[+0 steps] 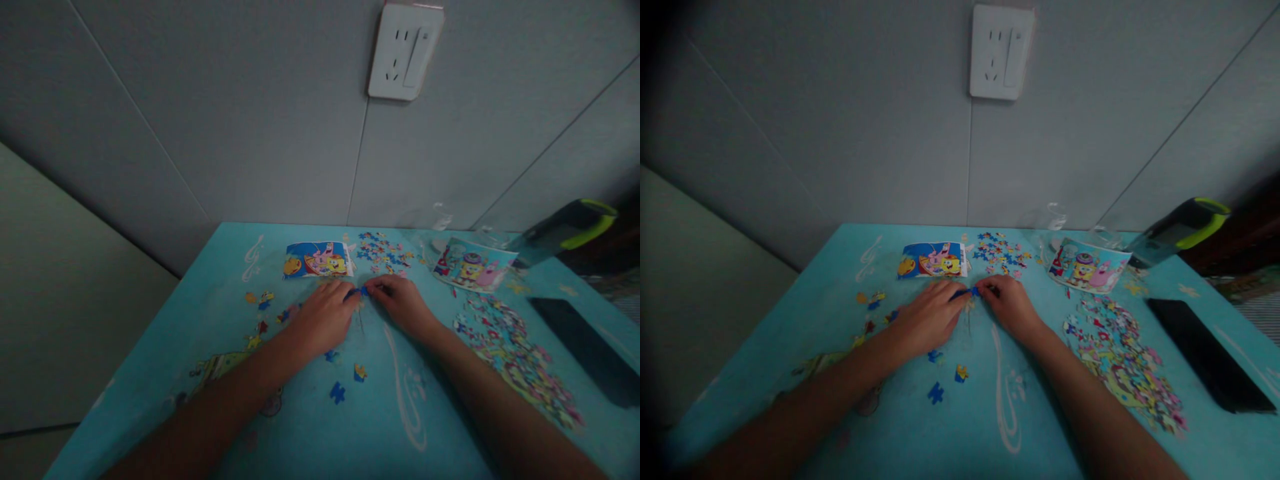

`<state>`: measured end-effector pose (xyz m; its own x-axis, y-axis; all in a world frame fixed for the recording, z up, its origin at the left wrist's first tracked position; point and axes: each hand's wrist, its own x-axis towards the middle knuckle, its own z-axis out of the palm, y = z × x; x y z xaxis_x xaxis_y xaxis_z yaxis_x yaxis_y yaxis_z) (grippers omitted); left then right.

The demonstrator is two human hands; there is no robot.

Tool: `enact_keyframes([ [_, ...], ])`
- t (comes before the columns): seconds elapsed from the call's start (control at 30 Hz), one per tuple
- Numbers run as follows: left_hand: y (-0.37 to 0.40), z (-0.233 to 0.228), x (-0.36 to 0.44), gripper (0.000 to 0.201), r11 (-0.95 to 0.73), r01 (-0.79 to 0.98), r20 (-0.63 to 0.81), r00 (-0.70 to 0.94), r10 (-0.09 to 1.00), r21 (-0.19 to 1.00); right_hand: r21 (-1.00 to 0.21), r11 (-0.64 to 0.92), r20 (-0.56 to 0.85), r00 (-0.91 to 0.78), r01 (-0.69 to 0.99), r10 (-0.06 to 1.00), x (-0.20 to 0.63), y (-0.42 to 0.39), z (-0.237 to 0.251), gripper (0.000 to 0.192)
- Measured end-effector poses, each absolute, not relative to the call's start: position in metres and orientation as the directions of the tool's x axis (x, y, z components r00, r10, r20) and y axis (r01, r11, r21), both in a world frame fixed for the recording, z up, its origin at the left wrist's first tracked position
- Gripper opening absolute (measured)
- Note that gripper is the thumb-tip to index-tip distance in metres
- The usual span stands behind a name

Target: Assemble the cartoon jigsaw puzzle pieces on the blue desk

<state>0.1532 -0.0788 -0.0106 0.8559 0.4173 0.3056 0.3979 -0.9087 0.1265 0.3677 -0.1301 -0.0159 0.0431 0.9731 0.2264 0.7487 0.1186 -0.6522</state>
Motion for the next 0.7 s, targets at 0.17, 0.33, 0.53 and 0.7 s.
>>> enact_keyframes([
  [0.17,-0.0865,-0.0153,0.146,0.038,-0.896,0.398,0.286,0.85,0.441,0.199,-0.626,0.135,0.225,0.012,0.768,0.974,0.3693,-0.1277,-0.0164,0.019],
  [0.33,-0.0874,-0.015,0.1449,0.039,-0.893,0.392,0.259,0.859,0.442,0.222,-0.7,0.077,0.139,0.03,0.71,0.99,0.3699,-0.1269,-0.0149,0.022],
  [0.53,-0.0836,-0.0168,0.1466,0.033,-0.893,0.382,0.287,0.85,0.441,0.24,-0.645,0.075,0.141,0.022,0.761,0.99,0.3662,-0.1276,-0.0125,0.019],
  [0.7,-0.0822,-0.0175,0.1478,0.031,-0.891,0.38,0.307,0.842,0.444,0.248,-0.575,0.075,0.166,0.027,0.815,0.986,0.365,-0.1268,-0.0132,0.017],
])
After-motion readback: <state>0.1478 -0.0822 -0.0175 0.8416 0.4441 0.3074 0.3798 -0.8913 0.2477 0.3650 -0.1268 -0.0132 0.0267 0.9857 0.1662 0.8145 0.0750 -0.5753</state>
